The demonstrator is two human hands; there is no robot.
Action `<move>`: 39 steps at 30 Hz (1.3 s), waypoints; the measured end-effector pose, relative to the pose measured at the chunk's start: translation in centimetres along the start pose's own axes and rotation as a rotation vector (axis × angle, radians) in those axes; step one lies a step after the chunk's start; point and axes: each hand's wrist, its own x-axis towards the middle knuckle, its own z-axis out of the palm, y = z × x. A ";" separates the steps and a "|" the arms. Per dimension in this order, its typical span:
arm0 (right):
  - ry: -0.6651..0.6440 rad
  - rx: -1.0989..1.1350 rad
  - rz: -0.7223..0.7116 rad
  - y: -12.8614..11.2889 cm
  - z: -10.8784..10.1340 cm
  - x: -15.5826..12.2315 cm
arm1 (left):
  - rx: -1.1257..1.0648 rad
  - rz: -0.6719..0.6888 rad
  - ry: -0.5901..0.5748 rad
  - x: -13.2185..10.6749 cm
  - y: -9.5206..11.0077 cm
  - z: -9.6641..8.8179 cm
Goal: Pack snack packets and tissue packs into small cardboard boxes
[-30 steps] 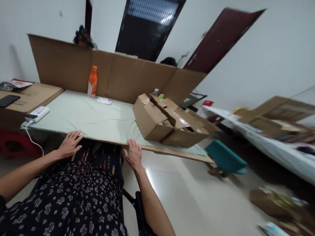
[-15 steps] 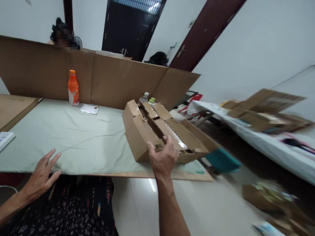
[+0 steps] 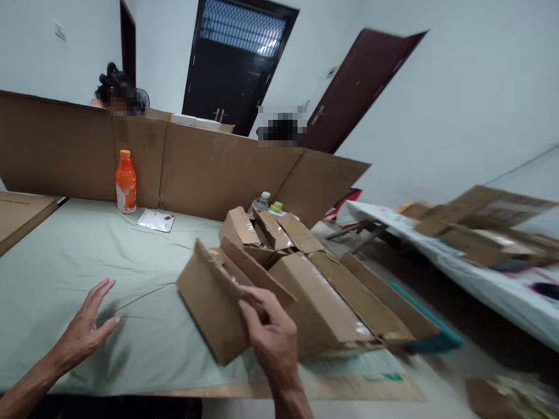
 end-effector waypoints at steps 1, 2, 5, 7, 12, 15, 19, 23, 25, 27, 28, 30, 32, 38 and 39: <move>-0.042 0.055 -0.046 -0.8 0.4 -0.5 | -0.016 0.025 -0.021 0.5 0.1 0.4; -0.091 0.114 -0.097 -1.6 0.7 -1.0 | -0.044 0.050 -0.051 1.0 0.2 0.6; -0.312 0.289 -0.219 -3.6 1.2 -1.2 | -0.201 0.076 -0.174 2.2 0.9 0.4; -0.521 0.402 -0.251 -4.4 0.9 -0.3 | -0.320 0.062 -0.252 3.3 1.3 -0.6; -0.674 0.443 -0.108 -4.5 -0.1 2.3 | -0.475 0.162 -0.447 7.8 0.7 -2.3; -0.729 0.348 -0.056 -4.4 0.6 2.9 | -0.535 0.166 -0.599 10.3 0.2 -0.9; -1.120 0.453 -0.113 -5.4 1.4 3.9 | -0.559 0.190 -0.661 10.7 1.0 0.3; -1.217 0.162 -0.106 -6.5 1.1 5.4 | -0.431 0.181 -0.654 7.7 2.1 -1.1; -1.240 -0.014 -0.150 -6.7 1.6 5.5 | -0.372 0.147 -0.610 6.0 2.3 -1.7; -1.309 -0.151 -0.212 -6.6 2.9 4.8 | -0.345 0.114 -0.573 4.6 2.3 -1.8; -1.342 -0.215 -0.240 -6.5 3.8 4.2 | -0.333 0.103 -0.561 4.1 2.3 -1.7; -1.363 -0.346 -0.284 -6.3 5.6 2.7 | -0.318 0.091 -0.541 3.4 2.2 -1.3; -1.348 -0.429 -0.320 -6.1 7.1 1.5 | -0.327 0.089 -0.530 3.2 2.0 -0.9; -1.176 -0.205 -0.332 -6.9 4.8 4.3 | -0.436 0.146 -0.523 3.5 1.1 -0.1; -1.099 -0.120 -0.326 -7.3 3.7 5.5 | -0.435 0.155 -0.521 3.4 1.0 -0.1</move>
